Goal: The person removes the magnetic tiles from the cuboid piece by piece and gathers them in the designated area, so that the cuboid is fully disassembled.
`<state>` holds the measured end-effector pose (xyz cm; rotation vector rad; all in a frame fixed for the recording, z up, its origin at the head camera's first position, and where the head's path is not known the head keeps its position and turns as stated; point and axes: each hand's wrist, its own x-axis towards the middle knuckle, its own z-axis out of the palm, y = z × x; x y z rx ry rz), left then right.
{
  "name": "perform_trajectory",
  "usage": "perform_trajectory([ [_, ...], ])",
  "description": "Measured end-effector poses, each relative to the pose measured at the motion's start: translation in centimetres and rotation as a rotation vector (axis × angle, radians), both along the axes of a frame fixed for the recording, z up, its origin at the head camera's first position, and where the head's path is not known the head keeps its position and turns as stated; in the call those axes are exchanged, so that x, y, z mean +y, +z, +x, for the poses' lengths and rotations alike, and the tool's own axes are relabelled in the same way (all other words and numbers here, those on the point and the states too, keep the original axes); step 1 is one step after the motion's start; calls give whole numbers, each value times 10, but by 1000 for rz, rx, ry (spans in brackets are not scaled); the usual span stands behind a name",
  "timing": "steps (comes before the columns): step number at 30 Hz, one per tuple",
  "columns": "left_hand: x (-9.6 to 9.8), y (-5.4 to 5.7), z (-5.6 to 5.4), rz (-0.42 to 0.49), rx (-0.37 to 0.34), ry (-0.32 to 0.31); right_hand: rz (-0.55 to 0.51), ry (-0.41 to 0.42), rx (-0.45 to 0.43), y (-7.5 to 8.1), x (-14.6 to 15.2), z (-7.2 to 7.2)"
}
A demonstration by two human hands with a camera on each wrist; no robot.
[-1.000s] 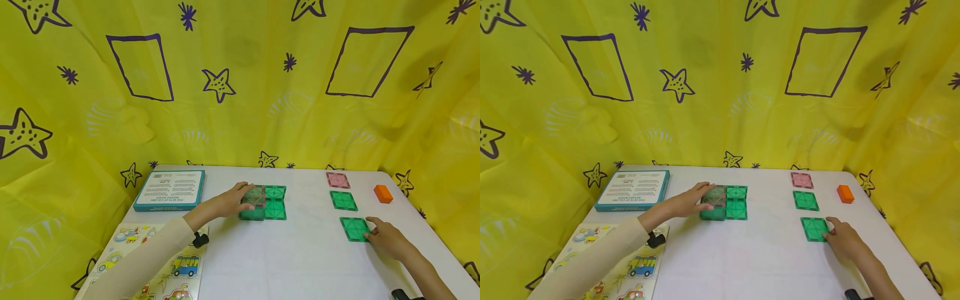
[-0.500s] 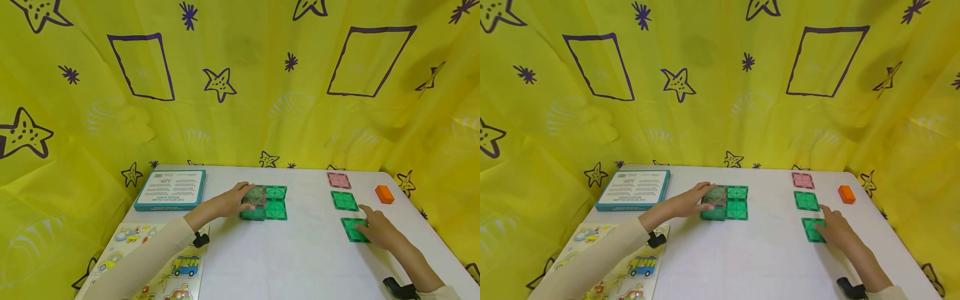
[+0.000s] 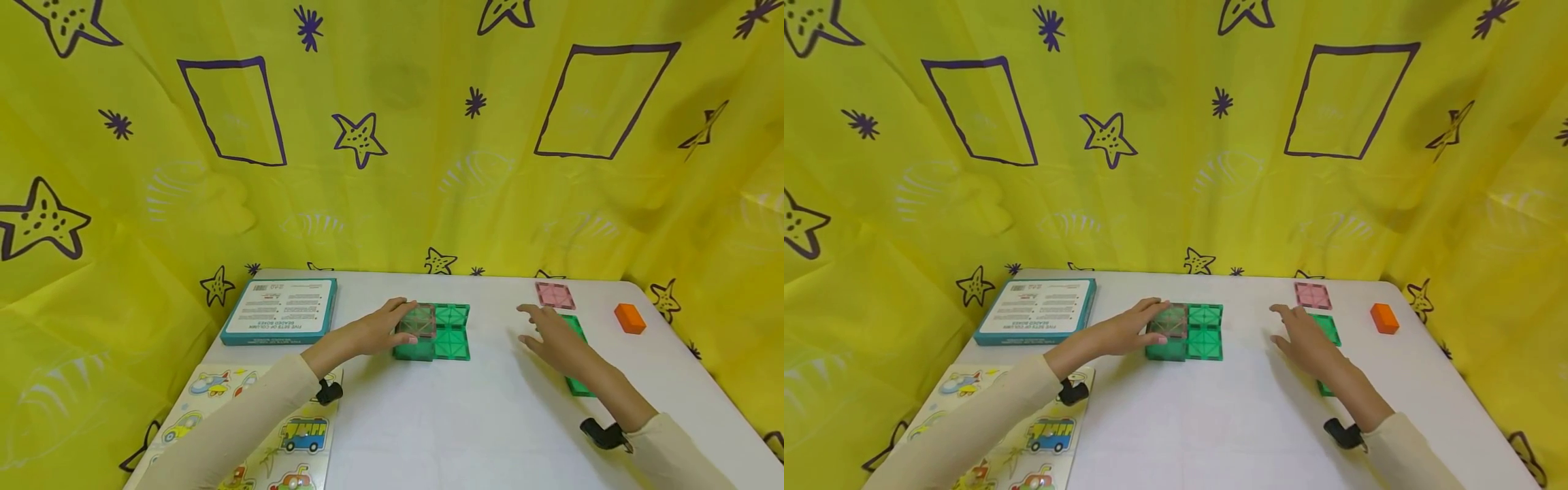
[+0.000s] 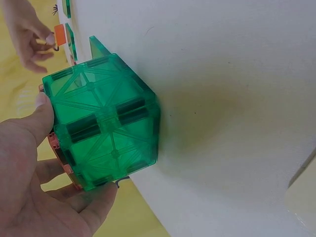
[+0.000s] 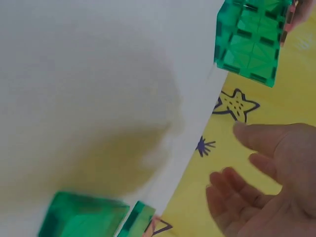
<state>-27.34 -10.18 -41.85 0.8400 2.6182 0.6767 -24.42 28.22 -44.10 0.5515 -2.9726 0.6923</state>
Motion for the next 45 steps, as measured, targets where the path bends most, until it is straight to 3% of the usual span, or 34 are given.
perform_trajectory([
  [5,-1,0,0,4,-3,-2,-23,115,83,2,-20,-19],
  [9,-1,-1,0,5,-14,-2,-49,208,95,-1,-36,-34],
  [16,0,2,1,-16,-21,5,-34,252,79,1,-65,-48],
  [23,0,2,-2,-19,-18,4,68,282,140,9,-88,-53],
  [34,0,2,0,-15,-18,5,168,370,348,-2,-93,-53],
  [45,-1,2,-1,-16,-13,-6,156,355,332,-5,-94,-54],
])
